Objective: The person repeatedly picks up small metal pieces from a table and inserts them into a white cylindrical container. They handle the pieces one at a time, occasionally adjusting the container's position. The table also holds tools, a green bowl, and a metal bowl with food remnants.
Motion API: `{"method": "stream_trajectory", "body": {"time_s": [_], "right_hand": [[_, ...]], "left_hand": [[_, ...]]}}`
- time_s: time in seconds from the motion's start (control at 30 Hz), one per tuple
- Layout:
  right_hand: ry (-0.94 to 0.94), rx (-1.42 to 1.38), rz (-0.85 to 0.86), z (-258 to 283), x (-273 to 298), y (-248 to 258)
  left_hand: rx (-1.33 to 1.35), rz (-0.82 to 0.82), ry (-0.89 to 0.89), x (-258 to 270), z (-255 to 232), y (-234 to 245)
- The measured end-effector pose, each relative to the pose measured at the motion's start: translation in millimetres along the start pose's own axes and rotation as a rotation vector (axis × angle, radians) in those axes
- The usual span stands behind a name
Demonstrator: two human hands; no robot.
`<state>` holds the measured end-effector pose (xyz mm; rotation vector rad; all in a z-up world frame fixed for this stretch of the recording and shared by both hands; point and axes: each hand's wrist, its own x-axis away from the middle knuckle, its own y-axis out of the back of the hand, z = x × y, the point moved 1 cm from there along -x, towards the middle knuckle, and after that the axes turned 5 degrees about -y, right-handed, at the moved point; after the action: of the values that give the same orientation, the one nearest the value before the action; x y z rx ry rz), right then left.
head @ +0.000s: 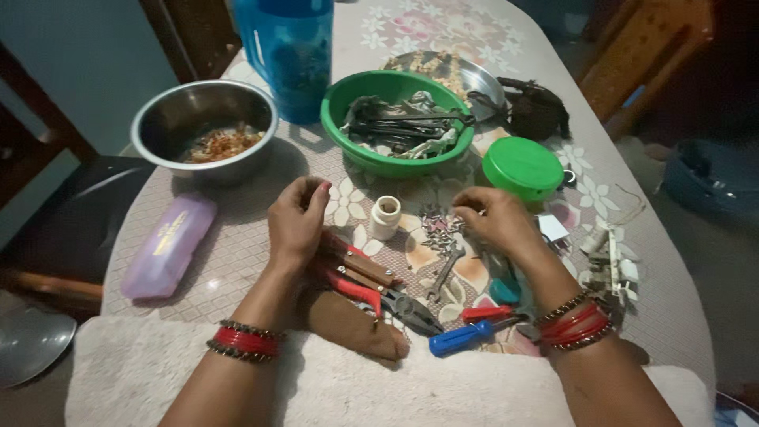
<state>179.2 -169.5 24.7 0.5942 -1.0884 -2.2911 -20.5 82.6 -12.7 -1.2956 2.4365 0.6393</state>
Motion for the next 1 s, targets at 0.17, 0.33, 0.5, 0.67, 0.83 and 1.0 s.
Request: {"method": "stream_trajectory", "body": {"time_s": [0.17, 0.33, 0.5, 0.67, 0.83, 1.0], "right_hand": [[-0.002, 0.065, 0.021, -19, -3, 2], [-0.023, 0.149, -0.022, -22, -3, 5], [-0.071, 0.187, 0.051, -22, -4, 4], [0.015, 0.201, 0.078, -27, -8, -6], [0.118, 0.187, 0.066, -36, -11, -13], [0.117, 0.134, 0.069, -41, -12, -22]], "left_hand": [[-0.234, 0.062, -0.296, 4, -20, 2], [-0.255, 0.135, -0.343, 10, -29, 1], [-0.285, 0.212, -0.307, 10, -35, -4], [-0.300, 0.221, -0.320, 10, -35, -6], [-0.299, 0.233, -0.315, 11, -32, -9], [-0.295, 0.297, -0.306, 12, -30, -11]]}}
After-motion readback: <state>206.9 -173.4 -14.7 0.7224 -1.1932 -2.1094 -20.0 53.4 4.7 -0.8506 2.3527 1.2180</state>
